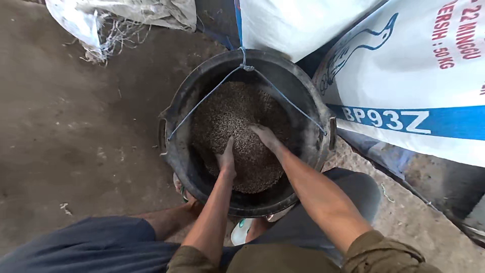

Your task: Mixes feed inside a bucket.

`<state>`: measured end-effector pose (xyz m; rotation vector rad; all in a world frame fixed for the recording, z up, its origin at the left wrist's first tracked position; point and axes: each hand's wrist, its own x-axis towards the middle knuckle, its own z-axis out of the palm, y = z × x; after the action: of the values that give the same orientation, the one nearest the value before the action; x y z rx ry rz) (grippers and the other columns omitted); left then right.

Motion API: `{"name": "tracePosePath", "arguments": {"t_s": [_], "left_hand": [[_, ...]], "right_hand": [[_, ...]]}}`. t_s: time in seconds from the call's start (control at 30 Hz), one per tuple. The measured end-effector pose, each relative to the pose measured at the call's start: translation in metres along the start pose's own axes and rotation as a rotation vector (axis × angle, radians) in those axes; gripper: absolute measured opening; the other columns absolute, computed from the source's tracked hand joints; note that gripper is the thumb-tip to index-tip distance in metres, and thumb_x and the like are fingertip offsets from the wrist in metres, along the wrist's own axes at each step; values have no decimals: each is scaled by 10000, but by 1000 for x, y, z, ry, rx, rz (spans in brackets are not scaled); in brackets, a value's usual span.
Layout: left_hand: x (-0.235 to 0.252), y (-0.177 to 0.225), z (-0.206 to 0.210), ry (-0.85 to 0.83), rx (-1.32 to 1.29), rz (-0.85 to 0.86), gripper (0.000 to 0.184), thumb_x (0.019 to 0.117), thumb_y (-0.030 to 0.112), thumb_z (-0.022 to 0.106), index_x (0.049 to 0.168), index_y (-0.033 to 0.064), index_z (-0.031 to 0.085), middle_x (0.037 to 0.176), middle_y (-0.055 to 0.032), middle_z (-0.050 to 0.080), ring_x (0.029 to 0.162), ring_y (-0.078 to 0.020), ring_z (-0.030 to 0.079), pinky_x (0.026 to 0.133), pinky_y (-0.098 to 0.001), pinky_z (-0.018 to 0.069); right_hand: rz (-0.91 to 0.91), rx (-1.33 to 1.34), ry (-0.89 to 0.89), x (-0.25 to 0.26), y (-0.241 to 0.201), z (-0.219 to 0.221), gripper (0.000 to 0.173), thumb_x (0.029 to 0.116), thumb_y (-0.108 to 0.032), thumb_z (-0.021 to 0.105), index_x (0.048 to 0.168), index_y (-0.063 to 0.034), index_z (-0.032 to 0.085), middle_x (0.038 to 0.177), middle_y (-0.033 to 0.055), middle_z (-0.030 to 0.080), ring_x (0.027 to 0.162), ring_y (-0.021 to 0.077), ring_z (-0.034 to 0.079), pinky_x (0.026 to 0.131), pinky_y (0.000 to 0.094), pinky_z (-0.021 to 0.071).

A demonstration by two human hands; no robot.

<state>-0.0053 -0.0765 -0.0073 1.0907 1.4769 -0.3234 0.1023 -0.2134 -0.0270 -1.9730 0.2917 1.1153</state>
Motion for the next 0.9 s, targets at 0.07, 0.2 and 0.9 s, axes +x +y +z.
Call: {"name": "tracePosePath", "arguments": {"t_s": [0.07, 0.2, 0.9], "left_hand": [[-9, 4, 9, -99, -25, -48, 830, 976, 611, 578, 1558, 71, 338, 1459, -226, 517, 1335, -353, 516, 1064, -589, 451], [-49, 20, 6, -239, -99, 23, 430, 1129, 327, 333, 1434, 50, 455, 1189, -177, 631, 1009, -241, 647, 840, -444, 559], [-16, -32, -19, -198, 277, -184, 986, 861, 776, 590, 1486, 26, 450, 1436, -259, 530, 1322, -395, 526, 1032, -648, 461]], "right_hand": [[85, 22, -99, -10, 0, 1, 665, 1041, -572, 489, 1467, -65, 535, 1490, 211, 533, 1384, 354, 502, 1134, 582, 402], [131, 123, -262, -50, -30, -8, 580, 1075, -393, 510, 1543, -68, 404, 1470, 209, 523, 1303, 297, 537, 1082, 482, 443], [322, -270, -251, -36, 22, -19, 776, 1035, -673, 346, 1504, -77, 510, 1562, 190, 469, 1471, 325, 417, 1198, 591, 320]]}}
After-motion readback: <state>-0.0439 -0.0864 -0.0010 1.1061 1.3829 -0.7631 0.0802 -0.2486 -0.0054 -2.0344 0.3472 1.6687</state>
